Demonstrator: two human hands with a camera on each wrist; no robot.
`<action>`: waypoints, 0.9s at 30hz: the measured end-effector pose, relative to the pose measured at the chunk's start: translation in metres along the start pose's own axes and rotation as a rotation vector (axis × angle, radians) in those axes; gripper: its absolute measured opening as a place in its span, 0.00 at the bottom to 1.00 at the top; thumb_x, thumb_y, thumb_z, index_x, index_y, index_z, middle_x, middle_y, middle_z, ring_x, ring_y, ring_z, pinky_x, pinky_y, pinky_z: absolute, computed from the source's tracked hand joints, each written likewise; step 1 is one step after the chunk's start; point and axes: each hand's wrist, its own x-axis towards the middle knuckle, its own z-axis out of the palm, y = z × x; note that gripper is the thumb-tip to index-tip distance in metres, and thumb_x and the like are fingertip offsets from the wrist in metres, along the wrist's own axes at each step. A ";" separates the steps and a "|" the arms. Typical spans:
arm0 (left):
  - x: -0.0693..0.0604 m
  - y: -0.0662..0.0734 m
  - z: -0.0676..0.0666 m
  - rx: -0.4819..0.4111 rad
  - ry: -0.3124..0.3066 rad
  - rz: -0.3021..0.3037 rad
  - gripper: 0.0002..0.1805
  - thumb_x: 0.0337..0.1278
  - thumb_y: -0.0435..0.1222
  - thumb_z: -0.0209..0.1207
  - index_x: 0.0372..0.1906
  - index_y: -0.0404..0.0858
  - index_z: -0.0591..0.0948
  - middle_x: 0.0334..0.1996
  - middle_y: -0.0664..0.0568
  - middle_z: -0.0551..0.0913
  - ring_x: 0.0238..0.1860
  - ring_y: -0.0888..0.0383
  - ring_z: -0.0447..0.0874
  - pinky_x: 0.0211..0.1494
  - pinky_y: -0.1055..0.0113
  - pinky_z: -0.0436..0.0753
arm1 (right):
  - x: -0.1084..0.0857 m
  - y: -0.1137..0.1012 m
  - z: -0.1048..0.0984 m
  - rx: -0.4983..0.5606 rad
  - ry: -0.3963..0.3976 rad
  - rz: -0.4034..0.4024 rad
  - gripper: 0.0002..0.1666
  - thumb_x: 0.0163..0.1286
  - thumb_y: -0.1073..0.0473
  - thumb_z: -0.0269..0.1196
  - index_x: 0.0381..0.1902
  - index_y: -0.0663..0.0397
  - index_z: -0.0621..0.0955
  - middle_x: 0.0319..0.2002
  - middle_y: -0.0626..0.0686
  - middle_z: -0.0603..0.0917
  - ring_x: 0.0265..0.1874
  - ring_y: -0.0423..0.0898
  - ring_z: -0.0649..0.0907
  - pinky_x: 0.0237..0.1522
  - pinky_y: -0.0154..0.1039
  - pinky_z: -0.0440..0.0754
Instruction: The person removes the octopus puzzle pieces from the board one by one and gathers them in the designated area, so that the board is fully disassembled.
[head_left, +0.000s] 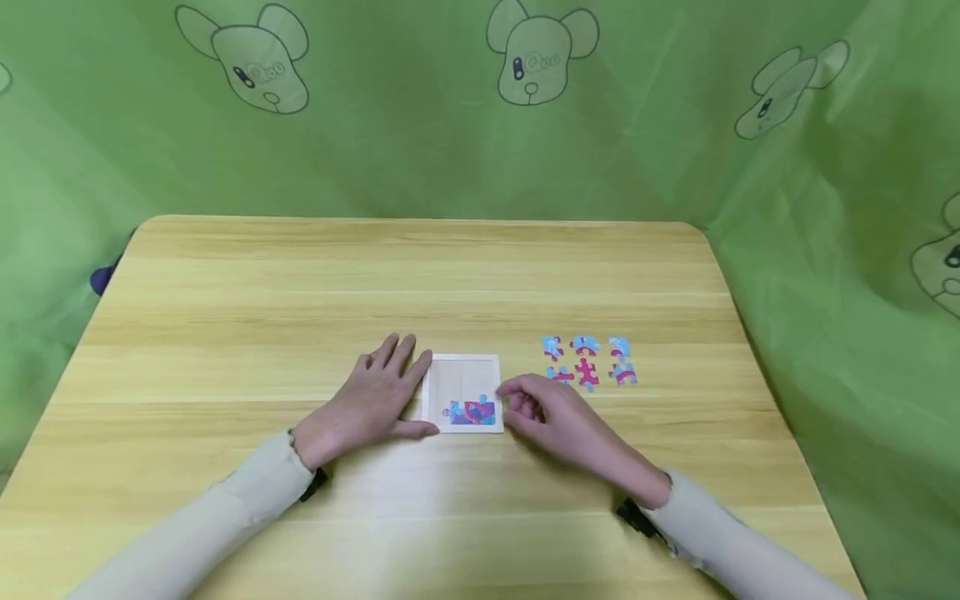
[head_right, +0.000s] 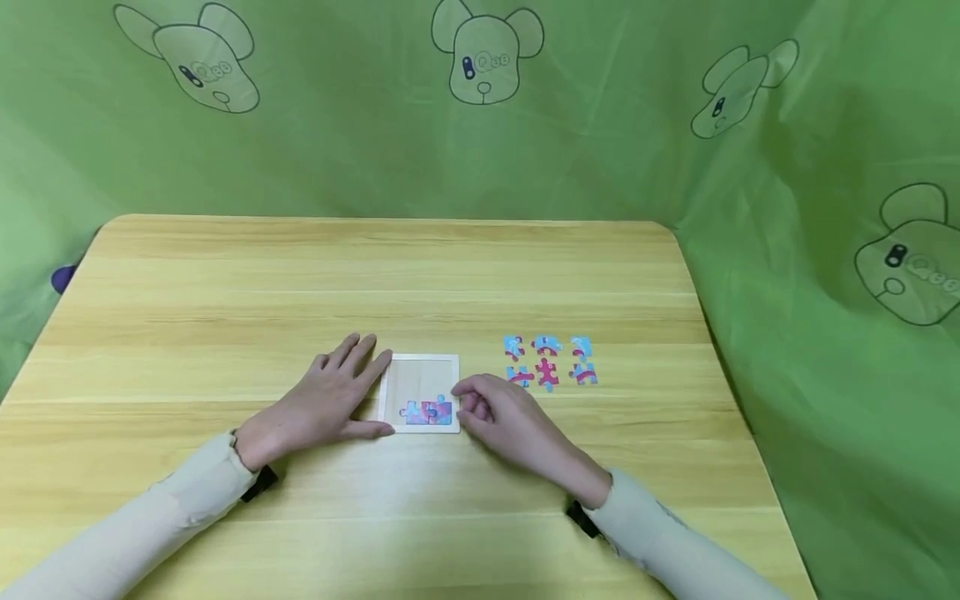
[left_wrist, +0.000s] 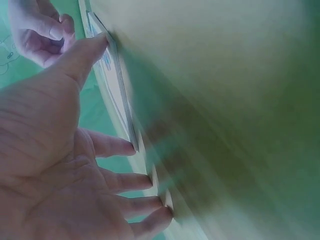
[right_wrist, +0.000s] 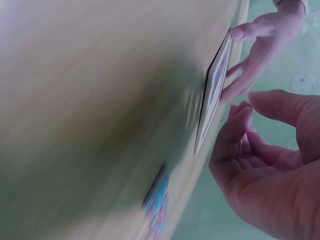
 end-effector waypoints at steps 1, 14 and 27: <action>0.000 0.000 0.000 0.002 -0.001 -0.002 0.61 0.64 0.69 0.67 0.85 0.31 0.61 0.82 0.24 0.55 0.82 0.24 0.52 0.72 0.28 0.69 | 0.004 -0.003 0.003 0.009 -0.026 0.003 0.16 0.74 0.68 0.71 0.58 0.65 0.86 0.36 0.42 0.83 0.34 0.40 0.81 0.39 0.34 0.83; -0.002 0.000 -0.001 0.011 -0.008 -0.002 0.62 0.64 0.69 0.66 0.86 0.31 0.60 0.82 0.24 0.54 0.82 0.24 0.51 0.73 0.28 0.68 | 0.033 -0.011 0.026 -0.015 -0.141 0.045 0.11 0.78 0.61 0.70 0.55 0.56 0.86 0.35 0.43 0.82 0.35 0.42 0.80 0.40 0.37 0.83; -0.001 0.000 0.001 0.008 -0.001 0.006 0.62 0.64 0.70 0.66 0.86 0.31 0.60 0.83 0.24 0.54 0.82 0.24 0.51 0.73 0.28 0.68 | 0.034 -0.011 0.030 -0.039 -0.108 0.052 0.09 0.73 0.65 0.74 0.45 0.53 0.83 0.32 0.44 0.79 0.32 0.41 0.78 0.36 0.36 0.80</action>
